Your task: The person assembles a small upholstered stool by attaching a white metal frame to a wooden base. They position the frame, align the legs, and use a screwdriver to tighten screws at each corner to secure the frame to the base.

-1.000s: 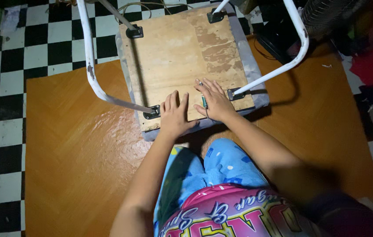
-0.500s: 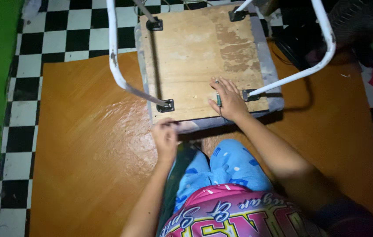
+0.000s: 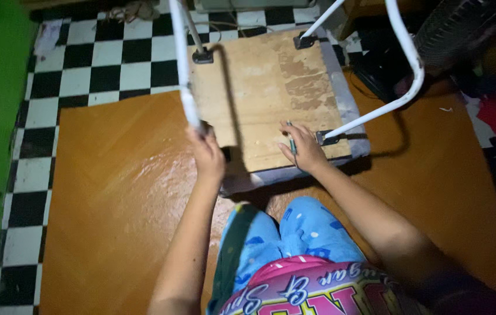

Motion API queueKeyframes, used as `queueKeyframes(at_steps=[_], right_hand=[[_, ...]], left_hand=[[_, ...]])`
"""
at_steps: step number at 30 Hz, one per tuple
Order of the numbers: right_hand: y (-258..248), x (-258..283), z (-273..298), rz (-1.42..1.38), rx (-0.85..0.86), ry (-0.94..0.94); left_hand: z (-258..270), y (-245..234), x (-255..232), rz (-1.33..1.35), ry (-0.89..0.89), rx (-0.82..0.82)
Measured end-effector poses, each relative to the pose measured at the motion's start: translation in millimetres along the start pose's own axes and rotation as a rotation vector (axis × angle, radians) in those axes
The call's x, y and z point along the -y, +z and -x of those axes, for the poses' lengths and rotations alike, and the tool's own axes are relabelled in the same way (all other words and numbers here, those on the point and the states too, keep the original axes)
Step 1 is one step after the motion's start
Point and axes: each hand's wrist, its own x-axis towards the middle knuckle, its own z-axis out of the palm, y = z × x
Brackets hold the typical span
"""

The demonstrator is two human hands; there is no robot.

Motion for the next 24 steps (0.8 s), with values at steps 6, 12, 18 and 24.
queueKeyframes(at_steps=[6, 12, 18, 24], right_hand=[[-11.0, 21.5, 62.5, -0.221, -0.107, 0.096], [-44.9, 53.2, 130.8, -0.321, -0.011, 0.257], [-61.3, 41.1, 173.1, -0.397, -0.061, 0.478], [-57.4, -13.4, 172.4, -0.694, -0.414, 0.558]], left_hand=[[-1.4, 45.3, 10.2, -0.11, 0.04, 0.435], [11.2, 86.5, -3.5, -0.359, 0.339, 0.735], [36.4, 105.0, 7.7, -0.619, 0.529, 0.775], [51.9, 112.8, 11.8, -0.734, 0.525, 0.755]])
